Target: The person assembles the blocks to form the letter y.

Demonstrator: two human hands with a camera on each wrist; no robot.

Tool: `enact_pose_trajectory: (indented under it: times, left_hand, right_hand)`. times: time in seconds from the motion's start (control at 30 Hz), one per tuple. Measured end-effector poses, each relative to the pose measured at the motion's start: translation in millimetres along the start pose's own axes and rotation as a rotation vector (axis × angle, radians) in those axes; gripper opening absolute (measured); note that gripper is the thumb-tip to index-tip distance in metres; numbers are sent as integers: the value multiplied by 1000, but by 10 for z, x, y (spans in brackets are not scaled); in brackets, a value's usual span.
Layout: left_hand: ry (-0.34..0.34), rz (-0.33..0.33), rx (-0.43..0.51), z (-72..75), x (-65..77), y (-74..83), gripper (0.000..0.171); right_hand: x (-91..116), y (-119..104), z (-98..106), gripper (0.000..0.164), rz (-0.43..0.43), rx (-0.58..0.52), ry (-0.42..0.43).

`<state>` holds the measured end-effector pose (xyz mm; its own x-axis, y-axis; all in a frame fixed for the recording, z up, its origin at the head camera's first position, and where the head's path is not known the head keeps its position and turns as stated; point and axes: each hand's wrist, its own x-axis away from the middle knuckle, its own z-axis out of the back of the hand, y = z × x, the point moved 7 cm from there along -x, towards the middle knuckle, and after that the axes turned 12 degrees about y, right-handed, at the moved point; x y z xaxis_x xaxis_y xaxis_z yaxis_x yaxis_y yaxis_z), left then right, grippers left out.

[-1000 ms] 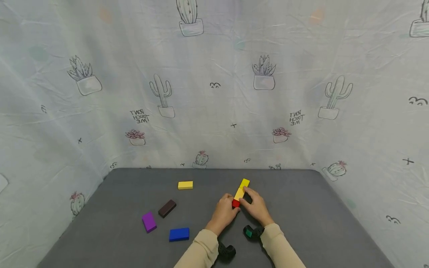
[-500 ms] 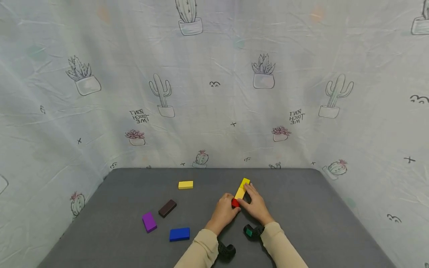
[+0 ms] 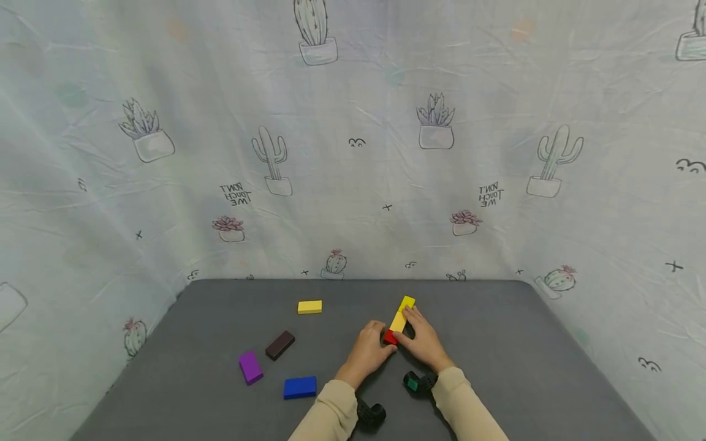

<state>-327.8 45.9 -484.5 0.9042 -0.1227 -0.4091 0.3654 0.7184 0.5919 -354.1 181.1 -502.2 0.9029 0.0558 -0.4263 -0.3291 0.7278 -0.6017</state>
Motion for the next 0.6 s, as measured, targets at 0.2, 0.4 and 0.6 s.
enact_pose_trajectory:
  times: [0.2,0.4,0.6]
  left_hand:
    - [-34,20,32,-3,11,-32,56]
    - [-28,22,56,115,6,-59,55]
    - [0,37,24,324,16,-168,54]
  right_hand:
    - [14,4,4,70,3,8,0]
    - [9,4,5,69,6,1,2]
    - [13,8,7,70,11,-2,-9]
